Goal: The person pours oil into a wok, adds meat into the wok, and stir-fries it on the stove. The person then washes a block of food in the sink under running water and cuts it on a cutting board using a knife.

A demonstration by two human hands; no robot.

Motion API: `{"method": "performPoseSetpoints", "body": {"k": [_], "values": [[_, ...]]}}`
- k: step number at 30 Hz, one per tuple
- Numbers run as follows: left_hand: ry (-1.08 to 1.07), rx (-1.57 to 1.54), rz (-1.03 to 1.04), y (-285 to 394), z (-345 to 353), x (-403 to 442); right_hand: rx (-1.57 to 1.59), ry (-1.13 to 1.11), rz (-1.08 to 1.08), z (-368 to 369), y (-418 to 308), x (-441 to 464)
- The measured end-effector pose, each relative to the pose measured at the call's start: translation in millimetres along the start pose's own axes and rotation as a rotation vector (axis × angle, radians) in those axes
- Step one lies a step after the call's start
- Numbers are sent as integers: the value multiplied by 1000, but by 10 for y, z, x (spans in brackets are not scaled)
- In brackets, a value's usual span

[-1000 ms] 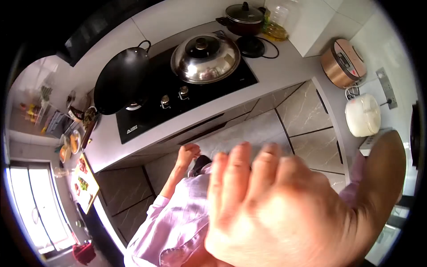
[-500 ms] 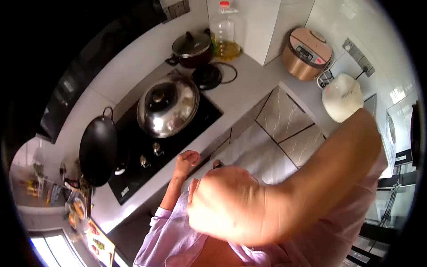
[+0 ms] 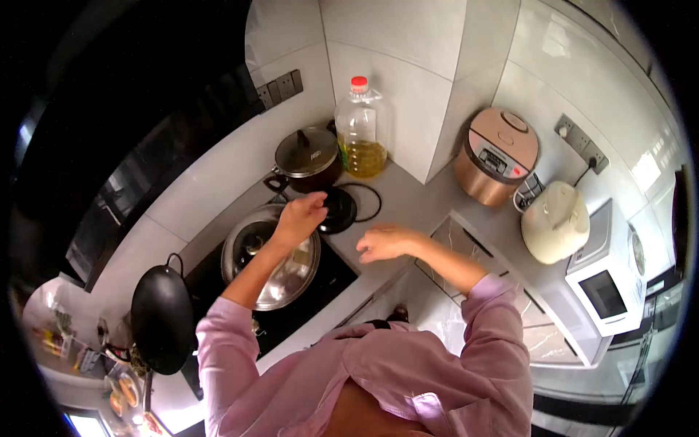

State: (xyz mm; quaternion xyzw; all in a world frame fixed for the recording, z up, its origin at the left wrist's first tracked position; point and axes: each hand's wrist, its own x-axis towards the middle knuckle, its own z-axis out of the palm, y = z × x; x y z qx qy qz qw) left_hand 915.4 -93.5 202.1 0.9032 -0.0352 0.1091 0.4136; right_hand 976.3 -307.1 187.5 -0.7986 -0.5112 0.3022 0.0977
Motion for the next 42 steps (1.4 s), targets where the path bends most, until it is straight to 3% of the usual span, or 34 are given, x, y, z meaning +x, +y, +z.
{"method": "performPoseSetpoints", "body": {"k": [3, 5, 8, 10, 11, 13, 14, 16, 19, 21, 23, 25, 27, 29, 30, 32, 36, 38, 39, 42], "values": [[58, 143, 126, 243, 18, 714, 77, -29, -24, 112, 503, 236], [76, 269, 275, 350, 65, 1198, 453, -137, 53, 130, 745, 295], [180, 309, 291, 542, 224, 1853, 513, -162, 20, 181, 1110, 377], [409, 460, 477, 535, 401, 2273, 588, -161, 1, 212, 1296, 363], [419, 470, 467, 523, 474, 2443, 676, -153, -4, 237, 1393, 349], [144, 773, 196, 530, 578, 2712, 721, -171, -10, 322, 1642, 358], [151, 777, 181, 527, 588, 2817, 776, -180, -8, 357, 1745, 357], [-127, 785, -136, 566, 568, 2967, 815, -171, -21, 393, 1877, 300], [-21, 748, -213, 633, 500, 3138, 929, -191, 8, 453, 2072, 276], [230, 737, -218, 721, 447, 3172, 1006, -254, 48, 554, 2149, 289], [41, 764, -62, 362, 233, 3433, 1186, -186, 104, 574, 2198, 349], [263, 640, -377, 1103, 58, 3212, 1305, -140, 107, 496, 2161, 314], [287, 651, -188, 1518, -205, 3130, 1430, -68, 115, 490, 2184, 337], [235, 575, -80, 1763, -493, 3050, 1801, -3, -31, 571, 2295, 470], [248, 583, -91, 1854, -606, 2933, 1791, -19, -39, 565, 2262, 518], [174, 1071, 480, 2022, -856, 2663, 2107, 96, -168, 498, 2160, 638], [173, 998, 299, 2341, -985, 1798, 2196, 35, -425, 271, 1559, 631], [230, 341, -80, 2452, -944, 1331, 2364, -265, -691, 225, 1239, 532], [302, 52, -253, 2516, -919, 1094, 2418, -352, -689, 333, 1156, 571], [289, 129, -413, 2611, -1036, 471, 2412, -461, -625, 507, 772, 458]]}}
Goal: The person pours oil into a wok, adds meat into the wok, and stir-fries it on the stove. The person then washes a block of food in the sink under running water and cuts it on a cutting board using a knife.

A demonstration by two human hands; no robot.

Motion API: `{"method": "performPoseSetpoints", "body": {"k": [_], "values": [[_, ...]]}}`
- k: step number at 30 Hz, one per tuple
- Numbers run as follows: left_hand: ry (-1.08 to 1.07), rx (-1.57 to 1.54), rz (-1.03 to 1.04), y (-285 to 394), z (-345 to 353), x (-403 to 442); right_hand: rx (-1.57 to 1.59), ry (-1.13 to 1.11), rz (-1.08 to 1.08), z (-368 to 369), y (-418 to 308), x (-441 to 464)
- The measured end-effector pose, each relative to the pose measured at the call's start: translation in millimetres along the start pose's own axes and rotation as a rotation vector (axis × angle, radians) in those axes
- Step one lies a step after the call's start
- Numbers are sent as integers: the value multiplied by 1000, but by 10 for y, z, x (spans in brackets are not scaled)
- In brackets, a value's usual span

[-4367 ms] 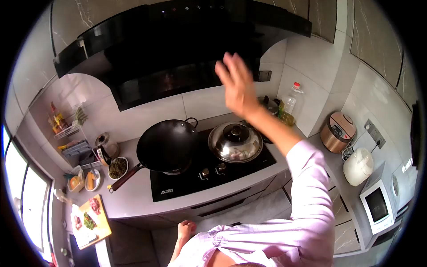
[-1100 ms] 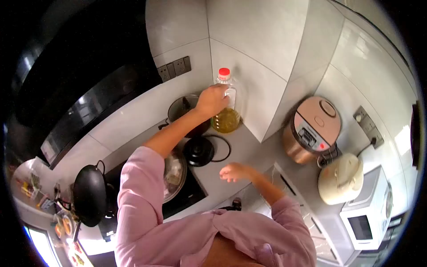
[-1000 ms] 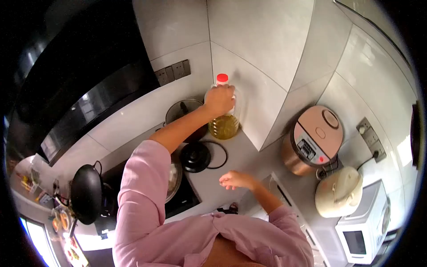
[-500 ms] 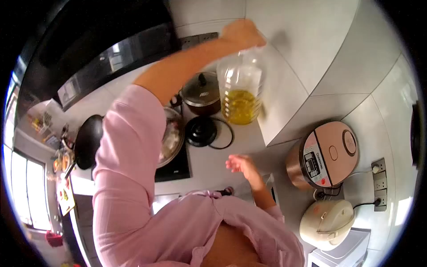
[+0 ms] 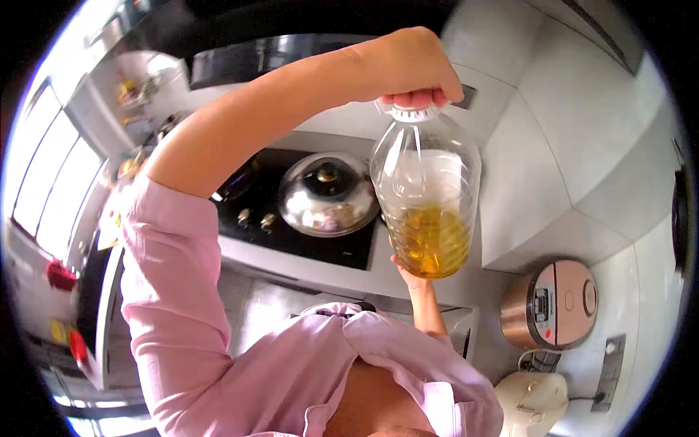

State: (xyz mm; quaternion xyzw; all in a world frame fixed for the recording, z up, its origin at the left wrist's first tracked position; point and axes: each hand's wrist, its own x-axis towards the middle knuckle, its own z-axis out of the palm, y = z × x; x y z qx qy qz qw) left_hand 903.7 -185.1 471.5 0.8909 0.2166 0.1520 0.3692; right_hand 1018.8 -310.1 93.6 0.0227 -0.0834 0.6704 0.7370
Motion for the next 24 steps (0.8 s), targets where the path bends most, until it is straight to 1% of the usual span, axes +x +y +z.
{"method": "performPoseSetpoints", "body": {"k": [1, 2, 3, 4, 5, 7, 8, 9, 11, 12, 13, 14, 15, 16, 18, 22, 24], "values": [[30, -7, -26, -40, -112, -210, -17, 16, 34, -8, 146, 10], [-14, -59, -21, -68, -229, -437, -20, 25, 74, -147, 259, 26], [-56, -112, -14, -100, -311, -648, 90, -14, 165, -393, 319, 57], [-28, -121, -36, -146, -376, -847, 146, -30, 224, -453, 442, 79], [-8, -22, -68, -188, -440, -1035, 202, -43, 283, -510, 565, 104], [22, 138, -113, -336, -533, -1376, 206, -31, 319, -423, 877, 144], [29, 245, -59, -440, -559, -1561, 208, -27, 338, -369, 1034, 152], [156, 352, 174, -596, -549, -1737, 186, -30, 346, -248, 1184, 142], [372, 501, 375, -854, -484, -2096, 166, -52, 363, -135, 1442, 149], [463, 540, 341, -924, -408, -2279, -16, -50, 322, -128, 1556, 157], [508, 596, 355, -999, -291, -2466, -200, -42, 286, -121, 1670, 166], [551, 649, 371, -1058, -157, -2647, -334, -31, 254, -93, 1768, 161], [579, 718, 323, -1090, -29, -2818, -388, -23, 235, -74, 1868, 183], [605, 782, 273, -1113, 72, -2971, -422, -15, 220, -60, 1952, 204], [702, 912, 324, -1144, 183, -3196, -441, -4, 209, -40, 2041, 257], [745, 947, 327, -1345, 229, -3402, -454, 24, 225, -46, 2124, 283], [759, 915, 288, -1371, 201, -3432, -463, 36, 256, -61, 2146, 271]]}}
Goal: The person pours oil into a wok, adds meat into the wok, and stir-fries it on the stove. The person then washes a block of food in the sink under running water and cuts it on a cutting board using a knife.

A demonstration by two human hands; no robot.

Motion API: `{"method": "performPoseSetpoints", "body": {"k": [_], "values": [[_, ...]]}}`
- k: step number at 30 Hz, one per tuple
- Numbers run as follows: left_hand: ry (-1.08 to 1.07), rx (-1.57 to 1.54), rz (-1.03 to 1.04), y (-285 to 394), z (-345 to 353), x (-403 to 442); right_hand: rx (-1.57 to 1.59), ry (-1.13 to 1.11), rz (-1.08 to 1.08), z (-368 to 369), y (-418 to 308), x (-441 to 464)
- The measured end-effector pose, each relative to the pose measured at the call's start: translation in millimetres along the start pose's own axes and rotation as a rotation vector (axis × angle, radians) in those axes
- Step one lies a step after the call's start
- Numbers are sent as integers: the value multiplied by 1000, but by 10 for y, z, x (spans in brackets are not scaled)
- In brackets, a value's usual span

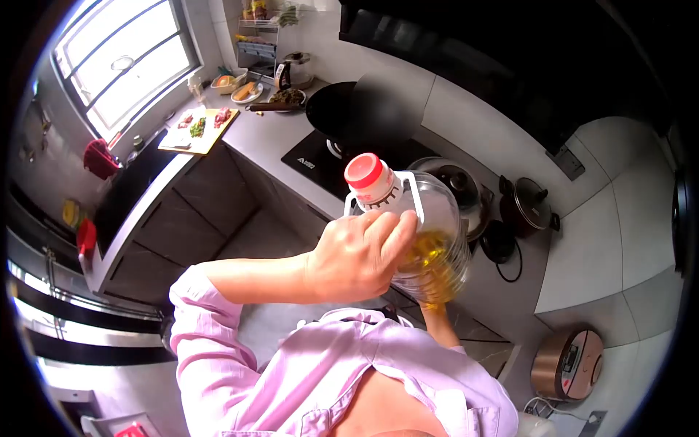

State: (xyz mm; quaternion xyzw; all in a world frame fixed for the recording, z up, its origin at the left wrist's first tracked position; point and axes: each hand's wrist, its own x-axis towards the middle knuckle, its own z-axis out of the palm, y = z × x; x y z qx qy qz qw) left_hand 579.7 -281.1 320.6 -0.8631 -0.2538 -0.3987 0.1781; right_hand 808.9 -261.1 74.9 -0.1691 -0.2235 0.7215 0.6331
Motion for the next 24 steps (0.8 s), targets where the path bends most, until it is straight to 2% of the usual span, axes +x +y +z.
{"method": "performPoseSetpoints", "body": {"k": [2, 3, 6, 8, 13, 14, 17, 19, 24], "values": [[14, -230, -109, -59, 12, 15, -13, 5, 32, 11, 48, -11], [-59, -281, -188, -75, -49, 63, -21, 12, 52, 8, 76, -10], [-36, -468, -384, -285, 15, 188, -33, 42, 120, -24, 173, 15], [107, -866, -539, -456, 197, 249, -35, 83, 189, -83, 238, 24], [3, -629, -625, -668, 378, 434, -129, 142, 491, -589, 231, 119], [-15, -636, -623, -718, 447, 444, -212, 125, 656, -702, 216, 159], [-86, -344, -648, -869, 615, 391, -191, 243, 572, -652, 123, 159], [-90, -288, -652, -981, 694, 279, -185, 344, 549, -632, 56, 121], [-76, -140, -689, -1167, 730, 74, -219, 428, 587, -811, -29, 27]]}}
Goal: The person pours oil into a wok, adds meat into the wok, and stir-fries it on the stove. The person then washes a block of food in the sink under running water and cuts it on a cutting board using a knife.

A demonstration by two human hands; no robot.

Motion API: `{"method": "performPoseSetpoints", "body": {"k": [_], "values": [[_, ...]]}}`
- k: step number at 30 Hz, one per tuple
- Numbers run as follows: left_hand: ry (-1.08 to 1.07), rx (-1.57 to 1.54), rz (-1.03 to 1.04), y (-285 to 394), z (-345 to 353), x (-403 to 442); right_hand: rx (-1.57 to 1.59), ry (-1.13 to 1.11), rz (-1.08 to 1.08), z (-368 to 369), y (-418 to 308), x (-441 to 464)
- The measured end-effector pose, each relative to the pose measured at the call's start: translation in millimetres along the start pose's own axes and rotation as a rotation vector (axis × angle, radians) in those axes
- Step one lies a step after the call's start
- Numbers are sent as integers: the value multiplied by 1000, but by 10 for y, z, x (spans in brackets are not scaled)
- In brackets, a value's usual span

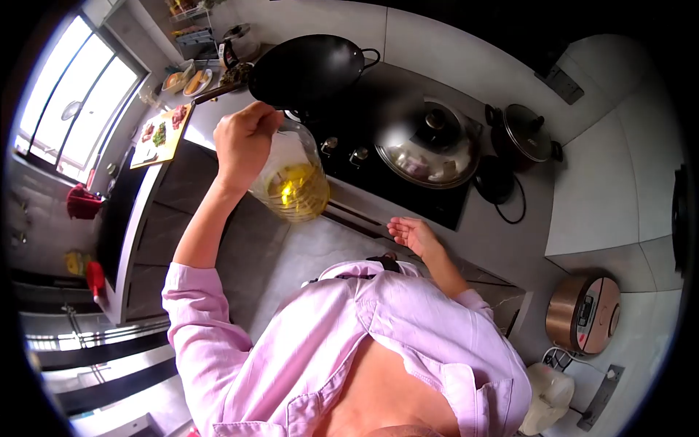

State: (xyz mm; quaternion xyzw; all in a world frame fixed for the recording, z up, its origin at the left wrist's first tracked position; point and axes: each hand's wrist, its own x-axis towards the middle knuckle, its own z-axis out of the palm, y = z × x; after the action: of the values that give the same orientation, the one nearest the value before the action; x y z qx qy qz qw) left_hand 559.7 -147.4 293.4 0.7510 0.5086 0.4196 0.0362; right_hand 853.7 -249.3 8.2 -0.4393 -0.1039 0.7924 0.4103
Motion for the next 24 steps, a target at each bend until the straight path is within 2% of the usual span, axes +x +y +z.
{"method": "performPoseSetpoints", "body": {"k": [5, 9, 10, 12, 14, 16, 18, 20, 22, 24], "values": [[69, 95, -99, -135, 24, -40, -31, 50, 32, 48, -92, 37], [194, 22, 1, -177, 227, -227, -185, -16, -28, 312, -333, 16], [207, 12, 17, -155, 294, -302, -290, -26, -107, 443, -454, -10], [226, 109, 182, -77, 366, -440, -468, -44, -254, 726, -708, -27], [269, 136, 207, -105, 443, -546, -609, -58, -406, 1122, -1009, -103], [314, 177, 303, -132, 482, -617, -846, -140, -661, 1525, -1275, -157], [287, 196, 374, -206, 539, -659, -979, -209, -820, 2068, -1461, -348], [249, 199, 365, -235, 543, -682, -1177, -260, -1181, 2541, -1512, -331], [274, 217, 418, -243, 565, -669, -1432, -262, -1657, 2954, -1514, -280], [284, 225, 427, -279, 586, -683, -1749, -140, -1682, 3252, -1444, -210]]}}
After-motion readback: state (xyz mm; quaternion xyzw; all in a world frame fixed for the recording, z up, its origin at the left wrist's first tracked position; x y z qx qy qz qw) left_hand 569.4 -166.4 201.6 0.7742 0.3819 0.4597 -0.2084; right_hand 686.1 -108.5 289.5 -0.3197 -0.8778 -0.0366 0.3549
